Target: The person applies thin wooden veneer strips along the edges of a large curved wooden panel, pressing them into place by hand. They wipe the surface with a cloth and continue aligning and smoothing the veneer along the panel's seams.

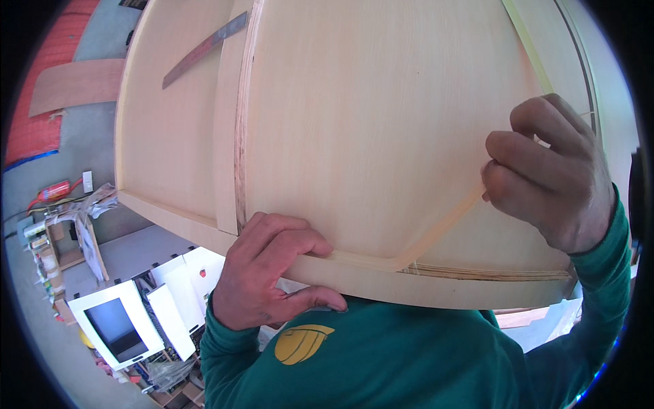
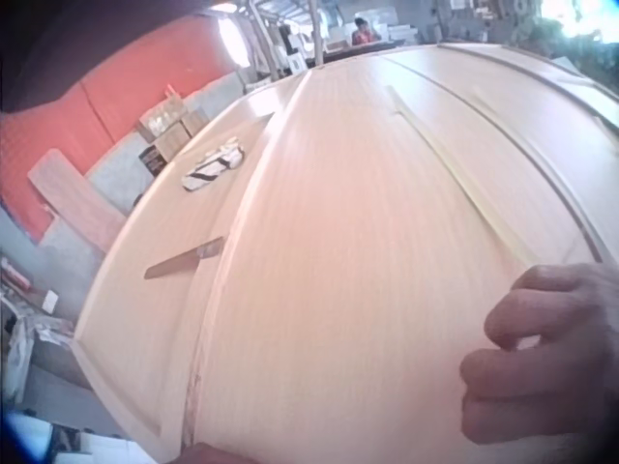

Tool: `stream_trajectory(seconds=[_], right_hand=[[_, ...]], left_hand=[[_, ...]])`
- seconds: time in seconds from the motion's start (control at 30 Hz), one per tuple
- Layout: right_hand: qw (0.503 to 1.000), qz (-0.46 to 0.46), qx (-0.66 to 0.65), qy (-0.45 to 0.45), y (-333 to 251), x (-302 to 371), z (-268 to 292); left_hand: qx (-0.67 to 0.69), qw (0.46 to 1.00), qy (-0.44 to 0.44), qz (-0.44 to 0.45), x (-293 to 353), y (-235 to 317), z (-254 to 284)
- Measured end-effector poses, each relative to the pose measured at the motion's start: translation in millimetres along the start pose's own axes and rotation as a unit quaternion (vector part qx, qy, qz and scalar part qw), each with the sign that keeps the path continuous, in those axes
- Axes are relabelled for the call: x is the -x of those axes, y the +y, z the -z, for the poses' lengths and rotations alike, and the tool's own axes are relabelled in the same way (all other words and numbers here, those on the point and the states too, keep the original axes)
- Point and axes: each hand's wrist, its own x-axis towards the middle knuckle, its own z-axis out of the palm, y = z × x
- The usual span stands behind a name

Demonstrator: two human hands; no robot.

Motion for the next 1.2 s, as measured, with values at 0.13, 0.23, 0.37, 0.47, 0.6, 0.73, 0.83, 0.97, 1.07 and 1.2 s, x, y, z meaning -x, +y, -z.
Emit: stream_trajectory(seconds=[0.13, 0.23, 0.37, 0.47, 0.6, 0.73, 0.83, 0.97, 1.07, 1.2], right_hand=[[1.0, 0.019, 0.007, 0.021, 8, -10, -4], [0.999, 0.033, 0.008, 0.021, 18, -19, -6], [0.996, -0.009, 0.062, 0.067, 71, -4, 1], [0.994, -0.013, 0.076, 0.073, 75, -2, 26], [0.999, -0.019, 0.046, 0.002, 62, -23, 36], [0.995, -0.076, 0.04, -0.056, 35, -18, 55], [0.99, -0.125, 0.007, -0.064, 14, 3, 59], [0.978, -0.191, -0.044, -0.071, -15, 44, 62], [0.974, -0.185, -0.122, -0.049, -27, 57, 62], [0.95, -0.262, -0.17, -0.013, -66, 49, 37]], left_hand=[[-0.007, 1.0, -0.018, 0.001, -5, 2, 4], [-0.006, 1.0, -0.025, 0.004, -7, 2, 6], [0.044, 0.995, 0.01, 0.092, -5, 5, 13], [0.095, 0.991, 0.047, 0.082, -12, 2, 13], [0.016, 0.999, 0.04, 0.029, -17, 0, 23], [0.004, 0.999, 0.011, 0.052, -17, -10, 41], [0.055, 0.997, -0.046, 0.032, -31, -25, 61], [0.13, 0.98, -0.151, -0.01, -63, -34, 83], [0.117, 0.968, -0.219, -0.028, -83, -35, 96], [0.092, 0.955, -0.281, -0.019, -94, -46, 103]])
